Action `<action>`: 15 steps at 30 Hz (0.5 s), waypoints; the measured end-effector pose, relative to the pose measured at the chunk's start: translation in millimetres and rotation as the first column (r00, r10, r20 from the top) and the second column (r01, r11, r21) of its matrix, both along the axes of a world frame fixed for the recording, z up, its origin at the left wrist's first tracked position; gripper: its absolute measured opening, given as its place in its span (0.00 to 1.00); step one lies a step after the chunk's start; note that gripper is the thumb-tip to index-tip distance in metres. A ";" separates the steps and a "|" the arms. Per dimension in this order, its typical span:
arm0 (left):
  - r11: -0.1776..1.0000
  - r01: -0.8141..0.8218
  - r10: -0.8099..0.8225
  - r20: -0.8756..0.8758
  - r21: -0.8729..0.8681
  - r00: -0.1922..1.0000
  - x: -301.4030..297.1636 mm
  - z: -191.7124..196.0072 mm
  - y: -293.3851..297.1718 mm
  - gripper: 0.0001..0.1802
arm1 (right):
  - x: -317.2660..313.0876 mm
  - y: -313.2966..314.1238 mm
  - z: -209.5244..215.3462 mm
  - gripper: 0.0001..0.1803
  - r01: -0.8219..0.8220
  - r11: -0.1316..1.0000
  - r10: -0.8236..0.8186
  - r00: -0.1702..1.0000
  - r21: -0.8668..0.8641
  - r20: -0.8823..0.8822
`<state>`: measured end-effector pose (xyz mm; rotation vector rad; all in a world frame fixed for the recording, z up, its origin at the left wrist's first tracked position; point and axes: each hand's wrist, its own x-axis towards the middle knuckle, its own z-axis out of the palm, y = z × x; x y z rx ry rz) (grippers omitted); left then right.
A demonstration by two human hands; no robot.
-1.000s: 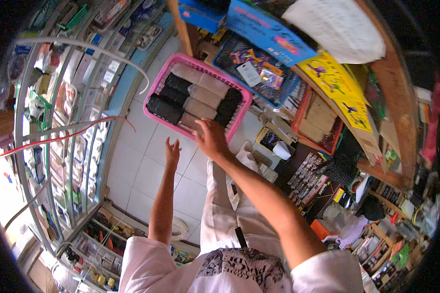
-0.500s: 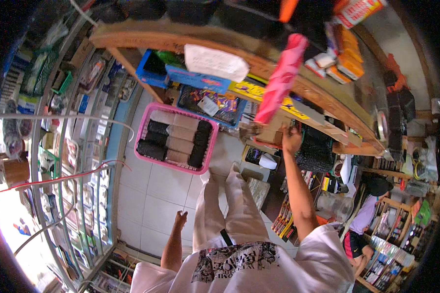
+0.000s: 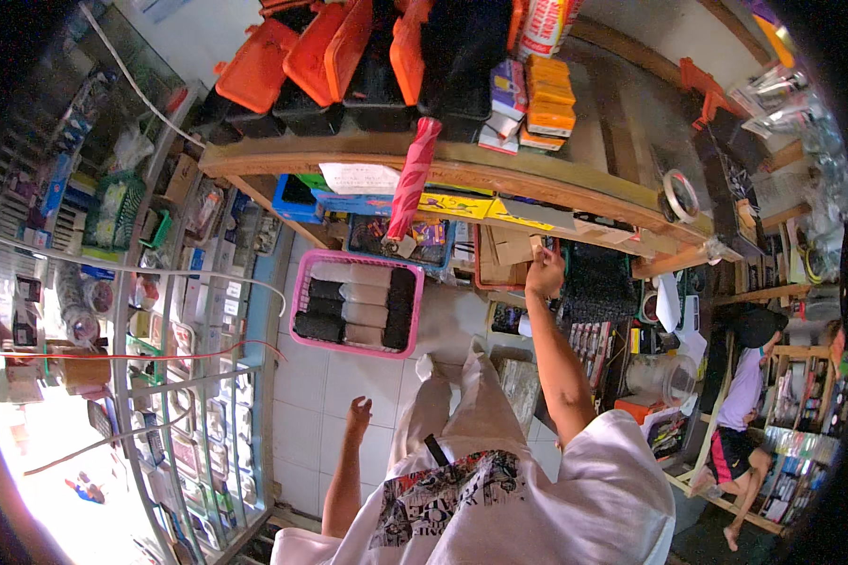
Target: The person assembles a small cardboard box by hand, using a roll of clear adhesive tape and scissors to secure the folds.
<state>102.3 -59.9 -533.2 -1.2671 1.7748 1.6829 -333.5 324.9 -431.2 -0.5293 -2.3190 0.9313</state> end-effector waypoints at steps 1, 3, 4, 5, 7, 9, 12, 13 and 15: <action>0.998 -0.041 0.049 -0.163 0.049 0.985 19.3 -5.4 -0.5 0.28 | 6.4 -5.7 15.1 0.14 -0.033 0.968 0.048 0.997 -0.251 0.054; 0.997 0.060 -0.056 0.062 -0.049 0.996 -7.9 14.6 9.6 0.25 | 6.8 32.0 -19.6 0.14 -0.044 0.957 0.041 0.999 -0.287 -0.014; 0.996 0.070 -0.067 0.061 -0.048 0.996 -9.1 21.2 14.3 0.25 | 11.8 43.7 -33.4 0.13 -0.086 0.941 0.071 0.996 -0.328 -0.058; 0.996 0.082 -0.081 0.035 -0.042 0.996 -2.6 22.5 17.2 0.25 | 25.6 43.5 -24.7 0.13 -0.127 0.845 0.115 0.992 -0.520 -0.055; 0.989 0.129 -0.128 0.014 -0.076 0.992 2.4 14.4 20.0 0.25 | 55.5 52.3 -2.3 0.13 -0.123 0.766 0.157 0.988 -0.631 -0.002; 0.994 0.100 -0.105 -0.133 -0.046 0.986 9.2 0.9 22.9 0.25 | 76.7 46.0 44.8 0.12 -0.048 0.729 0.216 0.962 -0.683 0.164; 0.991 0.127 -0.105 -0.347 0.043 0.932 -11.9 19.0 39.0 0.25 | 106.1 68.1 64.6 0.12 -0.043 0.702 0.260 0.945 -0.711 0.199; 0.983 0.181 -0.171 -0.304 0.003 0.937 -26.9 34.5 44.7 0.24 | 114.5 73.2 72.1 0.11 -0.036 0.675 0.269 0.942 -0.737 0.201; 0.979 0.198 -0.177 -0.300 0.040 0.937 -59.6 63.6 52.8 0.23 | 131.4 68.6 109.5 0.10 -0.106 0.658 0.324 0.933 -0.746 0.153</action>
